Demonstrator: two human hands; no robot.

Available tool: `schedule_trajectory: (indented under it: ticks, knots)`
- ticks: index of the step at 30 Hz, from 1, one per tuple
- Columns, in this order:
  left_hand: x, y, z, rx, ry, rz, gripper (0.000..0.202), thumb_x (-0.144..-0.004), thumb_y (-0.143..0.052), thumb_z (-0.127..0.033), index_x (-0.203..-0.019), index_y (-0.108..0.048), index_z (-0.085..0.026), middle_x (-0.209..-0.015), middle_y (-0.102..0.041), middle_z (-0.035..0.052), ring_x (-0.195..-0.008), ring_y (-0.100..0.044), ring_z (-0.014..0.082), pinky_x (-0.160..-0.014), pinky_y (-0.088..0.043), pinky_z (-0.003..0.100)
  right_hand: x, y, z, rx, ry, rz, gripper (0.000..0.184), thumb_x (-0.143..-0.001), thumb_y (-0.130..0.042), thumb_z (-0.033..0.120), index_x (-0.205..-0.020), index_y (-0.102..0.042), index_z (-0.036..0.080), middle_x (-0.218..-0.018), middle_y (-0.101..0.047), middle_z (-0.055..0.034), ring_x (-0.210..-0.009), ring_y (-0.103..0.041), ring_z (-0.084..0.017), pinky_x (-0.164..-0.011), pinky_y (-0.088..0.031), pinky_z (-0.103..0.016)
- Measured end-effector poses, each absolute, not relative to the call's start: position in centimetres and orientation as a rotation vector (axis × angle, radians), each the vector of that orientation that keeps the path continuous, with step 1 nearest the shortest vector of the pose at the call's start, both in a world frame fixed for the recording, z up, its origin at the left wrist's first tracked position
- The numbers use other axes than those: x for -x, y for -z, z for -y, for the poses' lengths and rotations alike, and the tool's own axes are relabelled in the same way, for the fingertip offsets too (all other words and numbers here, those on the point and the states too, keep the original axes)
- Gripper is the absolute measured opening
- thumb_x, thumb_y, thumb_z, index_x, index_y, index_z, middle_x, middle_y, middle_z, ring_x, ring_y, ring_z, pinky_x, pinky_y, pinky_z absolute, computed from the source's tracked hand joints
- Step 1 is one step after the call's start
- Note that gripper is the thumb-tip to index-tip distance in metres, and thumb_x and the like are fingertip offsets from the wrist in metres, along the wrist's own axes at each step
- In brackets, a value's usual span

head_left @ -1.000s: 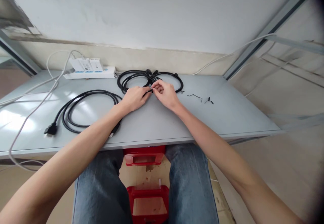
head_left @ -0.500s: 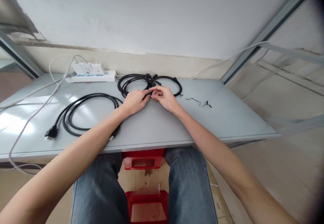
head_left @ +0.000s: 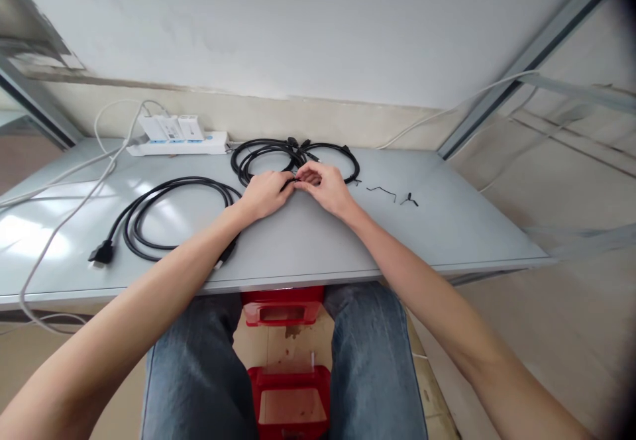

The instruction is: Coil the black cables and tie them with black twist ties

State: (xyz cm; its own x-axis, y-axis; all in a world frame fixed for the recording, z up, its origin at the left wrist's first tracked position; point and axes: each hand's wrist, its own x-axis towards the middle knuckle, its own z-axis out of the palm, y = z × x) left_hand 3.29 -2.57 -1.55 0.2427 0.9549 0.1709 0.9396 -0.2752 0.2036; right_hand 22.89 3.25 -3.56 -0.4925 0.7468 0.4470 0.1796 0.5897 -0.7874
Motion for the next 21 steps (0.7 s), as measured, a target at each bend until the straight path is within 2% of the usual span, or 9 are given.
schedule_trajectory:
  ticks: [3, 6, 12, 14, 21]
  knots:
    - [-3.3, 1.6, 2.5, -2.44, -0.399, -1.839, 0.05, -0.114, -0.041, -0.04, -0.14, -0.077, -0.019, -0.126, -0.084, 0.016, -0.116, -0.078, 0.0362, -0.092, -0.057, 0.042, -22.9, 3.6, -3.2, 0.719, -0.849, 2.01, 0.038, -0.091, -0.087, 0.057, -0.095, -0.07, 0.023, -0.086, -0.073, -0.0038, -0.081, -0.068, -0.021, -0.08, -0.058, -0.038]
    - [-3.3, 1.5, 2.5, -2.448, -0.398, -1.83, 0.051, -0.114, -0.041, -0.041, -0.141, -0.077, -0.019, -0.125, -0.084, 0.0159, -0.116, -0.078, 0.0361, -0.091, -0.057, 0.041, -23.0, 3.6, -3.2, 0.711, -0.802, 2.049, 0.035, -0.095, -0.084, 0.055, -0.098, -0.073, 0.022, -0.083, -0.07, -0.0023, -0.077, -0.064, -0.019, -0.078, -0.055, -0.037]
    - [-3.1, 1.6, 2.5, -2.455, -0.415, -1.812, 0.051, -0.113, -0.042, -0.044, -0.134, -0.08, -0.019, -0.12, -0.085, 0.0158, -0.112, -0.079, 0.0364, -0.088, -0.055, 0.041, -22.9, 3.6, -3.2, 0.721, -0.701, 2.078, 0.011, -0.094, -0.081, 0.032, -0.095, -0.076, 0.022, -0.088, -0.075, -0.0041, -0.081, -0.066, -0.021, -0.08, -0.055, -0.037]
    - [-3.1, 1.5, 2.5, -2.445, -0.422, -1.815, 0.051, -0.113, -0.042, -0.045, -0.131, -0.082, -0.02, -0.118, -0.086, 0.0154, -0.11, -0.079, 0.0362, -0.088, -0.055, 0.041, -22.8, 3.6, -3.2, 0.755, -0.684, 2.06, 0.008, -0.094, -0.08, 0.029, -0.094, -0.076, 0.022, -0.089, -0.077, -0.0046, -0.083, -0.069, -0.022, -0.081, -0.056, -0.038]
    - [-3.6, 0.6, 3.0, -2.367, -0.374, -1.872, 0.041, -0.1, -0.057, -0.036, -0.129, -0.082, -0.021, -0.109, -0.086, 0.0114, -0.105, -0.079, 0.0344, -0.083, -0.053, 0.039, -22.8, 3.3, -3.1, 0.92, -0.603, 1.957, 0.023, -0.098, -0.078, 0.041, -0.087, -0.069, 0.022, -0.088, -0.077, -0.0057, -0.08, -0.067, -0.021, -0.08, -0.056, -0.038]
